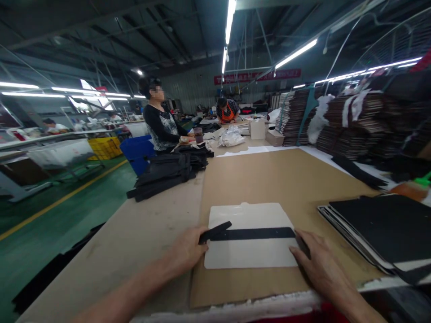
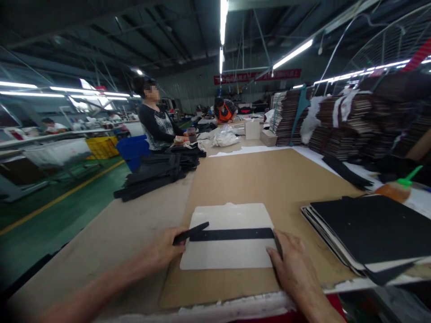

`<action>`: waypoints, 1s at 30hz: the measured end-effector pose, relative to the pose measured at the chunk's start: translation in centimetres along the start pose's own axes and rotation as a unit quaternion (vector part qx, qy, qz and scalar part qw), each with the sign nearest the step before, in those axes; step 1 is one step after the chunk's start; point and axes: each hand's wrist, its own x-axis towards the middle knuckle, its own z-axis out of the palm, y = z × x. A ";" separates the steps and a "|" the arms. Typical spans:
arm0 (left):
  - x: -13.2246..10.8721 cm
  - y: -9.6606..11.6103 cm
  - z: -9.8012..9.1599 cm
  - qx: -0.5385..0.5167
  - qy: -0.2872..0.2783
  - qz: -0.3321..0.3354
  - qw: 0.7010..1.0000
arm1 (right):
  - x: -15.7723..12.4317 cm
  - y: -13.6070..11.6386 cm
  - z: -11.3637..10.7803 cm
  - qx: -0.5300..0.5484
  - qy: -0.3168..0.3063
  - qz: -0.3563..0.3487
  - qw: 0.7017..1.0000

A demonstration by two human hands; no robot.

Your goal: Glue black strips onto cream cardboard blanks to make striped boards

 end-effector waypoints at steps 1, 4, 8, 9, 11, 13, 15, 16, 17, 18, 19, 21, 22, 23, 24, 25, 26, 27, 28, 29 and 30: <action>-1.5 -0.2 0.7 0.001 0.006 0.001 1.000 | -1.4 0.1 -0.3 0.000 0.006 0.000 1.000; -5.3 -1.0 2.8 0.007 0.030 0.026 0.999 | -4.6 0.6 -0.9 0.008 0.021 -0.010 1.000; -8.6 -1.1 3.4 -0.019 0.019 0.046 0.999 | -6.6 1.7 -1.1 0.023 0.021 -0.027 0.999; -9.2 -0.8 3.0 -0.030 0.017 0.036 0.999 | -6.7 1.8 -1.1 0.024 0.029 -0.024 0.999; -10.0 -0.1 2.0 -0.045 0.030 0.011 0.999 | -6.7 1.6 -1.5 0.022 0.061 -0.025 0.998; -10.5 0.6 1.1 -0.049 0.065 -0.014 0.997 | -6.4 0.7 -2.2 0.031 0.107 -0.044 0.993; -10.9 1.4 0.6 -0.058 0.099 -0.035 0.993 | -6.2 -0.8 -3.2 0.057 0.144 -0.071 0.985; -11.1 1.8 0.6 -0.071 0.109 -0.038 0.991 | -6.1 -1.6 -3.7 0.077 0.155 -0.082 0.982; -11.2 2.2 0.7 -0.095 0.114 -0.038 0.988 | -6.2 -2.5 -4.2 0.102 0.158 -0.089 0.978; -11.4 2.6 0.9 -0.132 0.110 -0.040 0.984 | -6.3 -3.4 -4.5 0.133 0.147 -0.092 0.976; -11.5 3.1 1.2 -0.183 0.093 -0.042 0.978 | -6.4 -4.4 -4.7 0.171 0.118 -0.090 0.974; -11.7 4.0 1.9 -0.317 0.030 -0.054 0.946 | -6.7 -6.3 -4.8 0.248 0.019 -0.068 0.966; -11.6 4.5 2.2 -0.388 -0.008 -0.060 0.920 | -6.7 -7.2 -4.7 0.281 -0.039 -0.048 0.958; -11.5 4.8 2.6 -0.450 -0.041 -0.064 0.890 | -6.7 -8.2 -4.5 0.308 -0.088 -0.024 0.947; -11.4 5.2 2.9 -0.498 -0.066 -0.067 0.862 | -6.5 -9.1 -4.3 0.332 -0.124 -0.001 0.935; -11.2 5.5 3.2 -0.533 -0.084 -0.070 0.839 | -6.3 -10.0 -4.0 0.356 -0.145 0.018 0.923; -11.0 5.8 3.5 -0.556 -0.098 -0.073 0.822 | -6.0 -10.8 -3.8 0.381 -0.153 0.033 0.911; -10.8 6.1 3.9 -0.568 -0.110 -0.074 0.812 | -5.6 -11.5 -3.6 0.405 -0.152 0.044 0.900; -10.6 6.3 4.1 -0.572 -0.122 -0.076 0.808 | -5.3 -12.1 -3.5 0.426 -0.149 0.049 0.891; -10.4 6.6 4.4 -0.573 -0.131 -0.077 0.806 | -5.0 -12.6 -3.3 0.439 -0.145 0.051 0.885; -10.3 6.8 4.7 -0.572 -0.139 -0.076 0.805 | -4.8 -13.1 -3.2 0.444 -0.144 0.049 0.883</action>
